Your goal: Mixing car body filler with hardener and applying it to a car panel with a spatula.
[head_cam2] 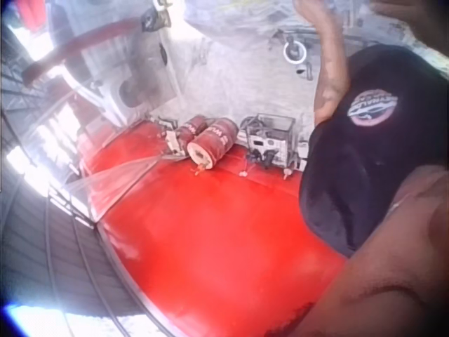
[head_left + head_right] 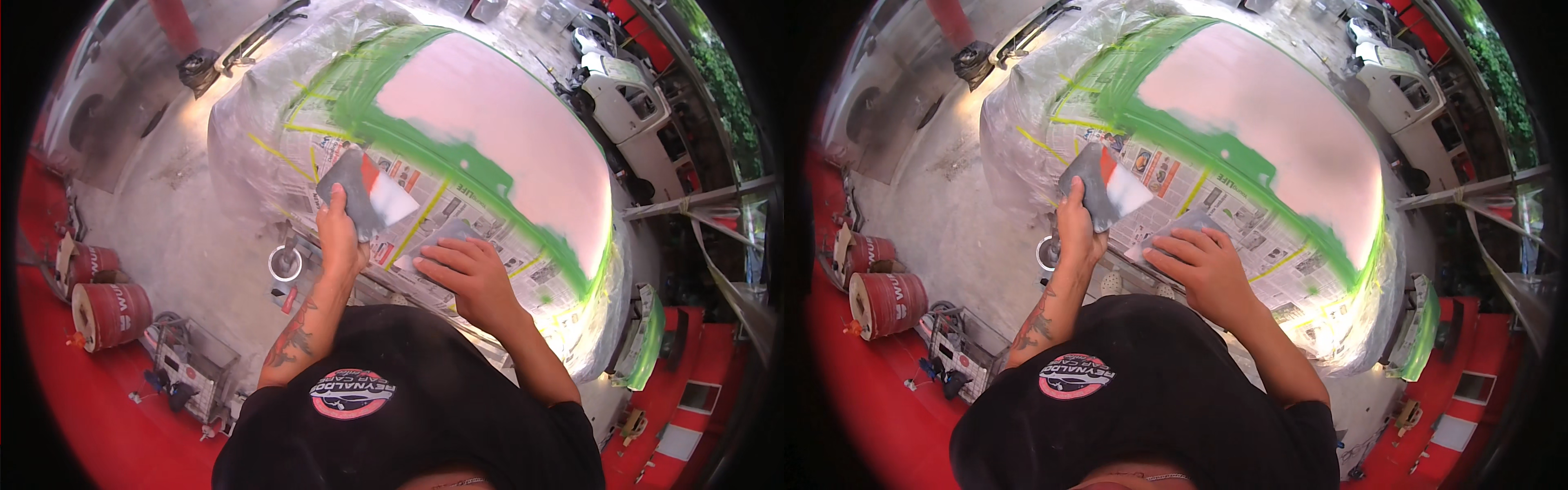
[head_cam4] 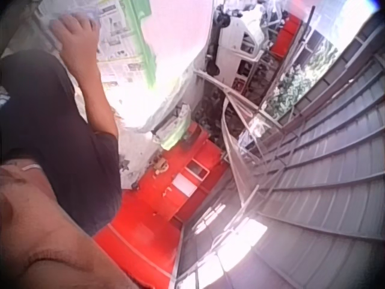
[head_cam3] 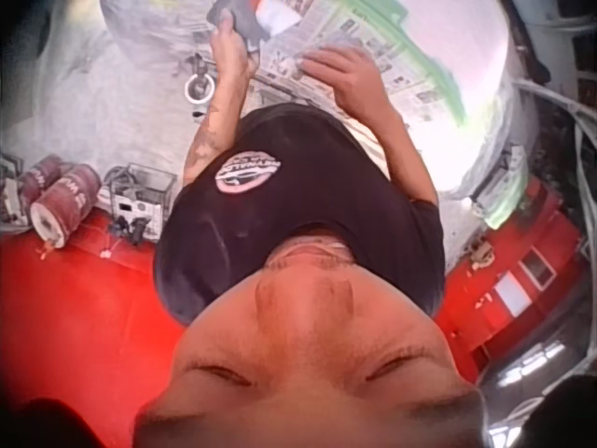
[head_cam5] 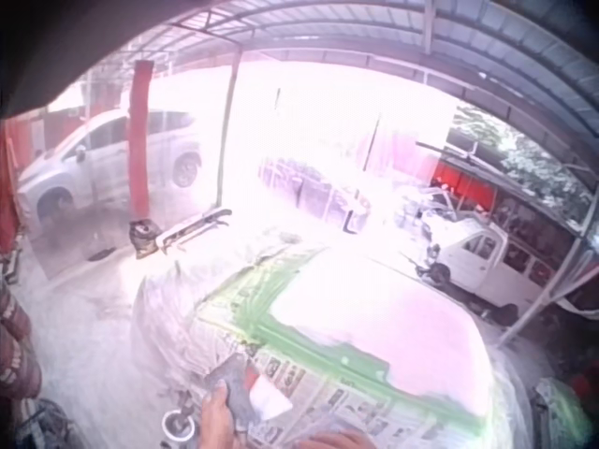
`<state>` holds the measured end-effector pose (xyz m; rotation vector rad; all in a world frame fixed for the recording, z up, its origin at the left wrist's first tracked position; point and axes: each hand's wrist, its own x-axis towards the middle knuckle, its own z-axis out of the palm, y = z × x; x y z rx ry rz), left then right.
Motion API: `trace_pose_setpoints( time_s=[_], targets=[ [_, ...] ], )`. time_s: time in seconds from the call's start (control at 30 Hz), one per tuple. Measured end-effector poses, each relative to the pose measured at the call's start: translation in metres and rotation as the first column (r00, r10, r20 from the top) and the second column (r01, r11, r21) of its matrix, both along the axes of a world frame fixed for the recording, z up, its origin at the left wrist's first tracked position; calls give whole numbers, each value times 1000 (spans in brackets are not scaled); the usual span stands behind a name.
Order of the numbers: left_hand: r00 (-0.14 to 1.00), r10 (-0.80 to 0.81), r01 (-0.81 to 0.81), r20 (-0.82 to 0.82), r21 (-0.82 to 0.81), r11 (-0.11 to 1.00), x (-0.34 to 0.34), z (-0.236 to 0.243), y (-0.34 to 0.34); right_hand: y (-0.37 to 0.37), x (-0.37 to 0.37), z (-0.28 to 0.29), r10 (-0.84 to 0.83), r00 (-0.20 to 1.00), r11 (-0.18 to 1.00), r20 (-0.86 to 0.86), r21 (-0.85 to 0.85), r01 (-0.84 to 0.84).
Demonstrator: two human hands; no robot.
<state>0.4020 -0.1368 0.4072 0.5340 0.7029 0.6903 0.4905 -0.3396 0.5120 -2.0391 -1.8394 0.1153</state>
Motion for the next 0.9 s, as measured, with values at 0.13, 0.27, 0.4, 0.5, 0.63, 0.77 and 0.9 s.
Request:
trace_pose_setpoints(
  time_s=[0.13, 0.27, 0.4, 0.5, 0.63, 0.77, 0.9],
  targets=[
    [991, -91, 113, 93, -258, 959, -2, 16, -5, -7, -6, 3, 24, 977, 931, -214, 360, 56],
    [967, -163, 210, 198, -244, 947, -11, 20, -35, 7, -5, -36, -12, 913, 930, -408, 331, 160],
    [971, -194, 203, 141, -47, 978, -26, 16, -41, -3, 25, -68, -217, 955, 945, -204, -291, 152],
    [986, -147, 138, 77, 115, 984, -29, 11, -39, -16, 27, -75, -236, 687, 885, -687, 139, 444],
    [994, -104, 99, 13, 219, 971, -25, 13, -37, -16, 16, -72, -210, 465, 905, -860, 9, 424],
    [984, -166, 160, 59, 95, 983, -26, 18, -32, -4, 20, -61, -157, 948, 986, -275, -104, 133],
    [963, -177, 203, 204, -115, 972, -28, 15, -32, -1, 50, -27, -324, 934, 930, -150, 129, 343]
  ],
)
